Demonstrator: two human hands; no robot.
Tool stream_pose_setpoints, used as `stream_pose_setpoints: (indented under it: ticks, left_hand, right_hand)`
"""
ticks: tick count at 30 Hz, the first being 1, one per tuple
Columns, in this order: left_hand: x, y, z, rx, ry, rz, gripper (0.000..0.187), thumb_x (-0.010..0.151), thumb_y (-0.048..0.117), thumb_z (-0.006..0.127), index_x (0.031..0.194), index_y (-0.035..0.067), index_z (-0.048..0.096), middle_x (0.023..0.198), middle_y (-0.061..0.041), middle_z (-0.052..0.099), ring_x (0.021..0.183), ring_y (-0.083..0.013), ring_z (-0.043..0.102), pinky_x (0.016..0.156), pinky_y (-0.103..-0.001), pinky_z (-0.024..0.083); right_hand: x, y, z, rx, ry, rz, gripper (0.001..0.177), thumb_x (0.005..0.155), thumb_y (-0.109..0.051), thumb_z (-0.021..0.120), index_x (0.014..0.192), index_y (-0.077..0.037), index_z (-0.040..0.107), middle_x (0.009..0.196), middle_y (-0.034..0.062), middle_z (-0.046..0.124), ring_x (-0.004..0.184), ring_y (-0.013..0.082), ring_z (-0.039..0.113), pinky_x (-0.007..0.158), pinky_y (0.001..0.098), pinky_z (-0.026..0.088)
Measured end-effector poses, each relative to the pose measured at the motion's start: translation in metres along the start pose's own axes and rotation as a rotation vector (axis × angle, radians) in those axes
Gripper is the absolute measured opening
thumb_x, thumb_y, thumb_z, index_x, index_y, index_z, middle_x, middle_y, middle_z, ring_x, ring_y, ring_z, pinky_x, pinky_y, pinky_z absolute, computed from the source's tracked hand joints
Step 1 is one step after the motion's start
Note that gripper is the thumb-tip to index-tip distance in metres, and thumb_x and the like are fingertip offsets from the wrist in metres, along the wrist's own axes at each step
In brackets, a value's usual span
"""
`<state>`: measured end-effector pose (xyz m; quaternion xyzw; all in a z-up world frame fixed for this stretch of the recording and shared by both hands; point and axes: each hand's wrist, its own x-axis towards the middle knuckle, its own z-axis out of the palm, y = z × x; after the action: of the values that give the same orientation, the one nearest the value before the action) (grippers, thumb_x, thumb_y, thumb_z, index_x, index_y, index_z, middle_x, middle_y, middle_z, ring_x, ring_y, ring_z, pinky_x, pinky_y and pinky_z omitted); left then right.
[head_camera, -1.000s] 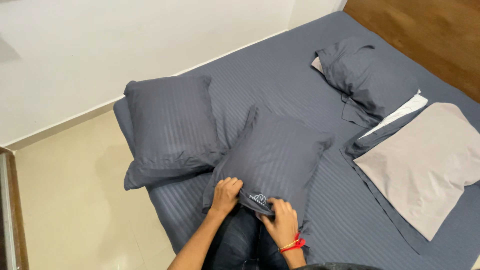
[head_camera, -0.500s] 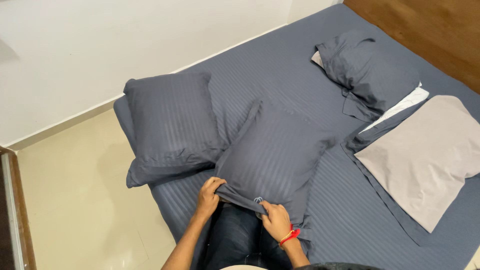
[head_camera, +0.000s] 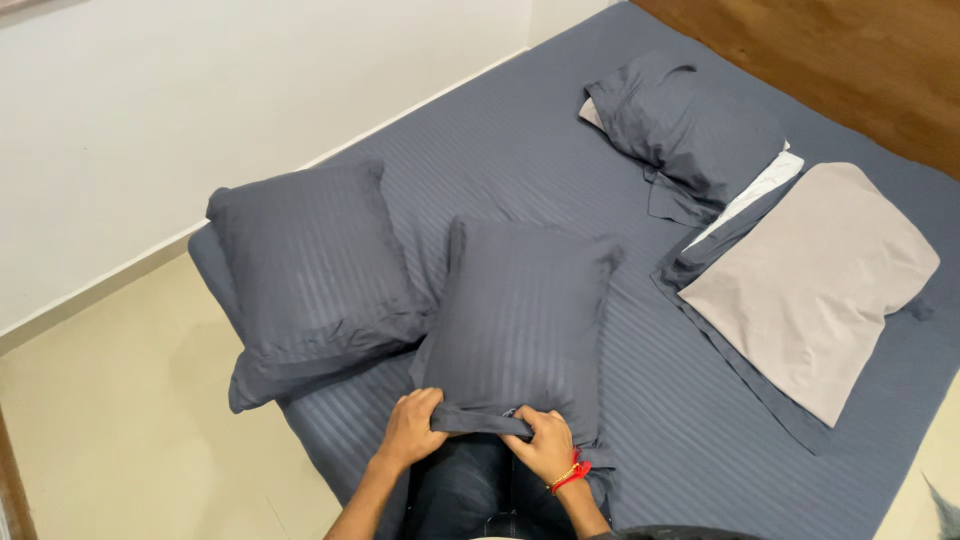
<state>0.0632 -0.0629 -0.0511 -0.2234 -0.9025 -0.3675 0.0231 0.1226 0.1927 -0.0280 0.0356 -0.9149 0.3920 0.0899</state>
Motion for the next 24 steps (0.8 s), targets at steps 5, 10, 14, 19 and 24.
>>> stream_pose_setpoints:
  ticks: [5,10,14,19,24]
  left_hand:
    - [-0.002,0.024,-0.014,0.040,-0.095,-0.098,0.041,0.068,0.034,0.083,0.082,0.004,0.059,0.079,-0.011,0.061,0.083,-0.0320,0.060,0.073,-0.044,0.045]
    - [-0.002,0.021,-0.008,0.027,0.066,-0.019,0.036,0.066,0.025,0.083,0.083,0.004,0.060,0.080,-0.010,0.061,0.081,-0.0331,0.060,0.069,-0.045,0.044]
    - [-0.012,0.003,0.022,0.169,0.139,-0.091,0.021,0.063,0.007,0.074,0.080,0.008,0.062,0.079,-0.007,0.063,0.083,-0.0305,0.062,0.070,-0.044,0.044]
    - [0.000,-0.006,0.049,0.233,0.267,-0.166,0.019,0.061,0.007,0.074,0.076,0.009,0.062,0.074,-0.006,0.064,0.077,-0.0299,0.064,0.067,-0.045,0.045]
    - [0.018,0.023,0.031,0.365,0.157,-0.322,0.022,0.070,0.010,0.078,0.087,0.011,0.063,0.088,-0.004,0.067,0.093,-0.0282,0.065,0.080,-0.046,0.047]
  right_hand:
    - [-0.005,0.006,-0.008,-0.040,-0.002,0.058,0.030,0.064,-0.032,0.086,0.076,-0.009,0.070,0.056,0.0073,0.066,0.055,0.0266,0.062,0.063,0.0373,0.044]
    - [-0.012,0.000,0.002,-0.048,0.037,0.034,0.028,0.070,-0.033,0.084,0.082,-0.012,0.072,0.061,0.0077,0.068,0.059,0.0288,0.065,0.063,0.0403,0.045]
    - [-0.030,0.002,0.009,-0.122,-0.178,-0.173,0.027,0.067,-0.029,0.084,0.084,-0.011,0.072,0.060,0.0089,0.065,0.060,0.0327,0.065,0.064,0.0436,0.047]
    - [-0.018,0.016,0.000,-0.129,-0.231,-0.144,0.035,0.069,-0.027,0.087,0.095,-0.013,0.068,0.071,0.0091,0.067,0.071,0.0328,0.065,0.069,0.0431,0.047]
    - [-0.013,0.024,-0.030,-0.141,0.137,-0.127,0.046,0.062,-0.009,0.080,0.105,-0.014,0.066,0.094,0.0093,0.068,0.088,0.0311,0.063,0.075,0.0426,0.047]
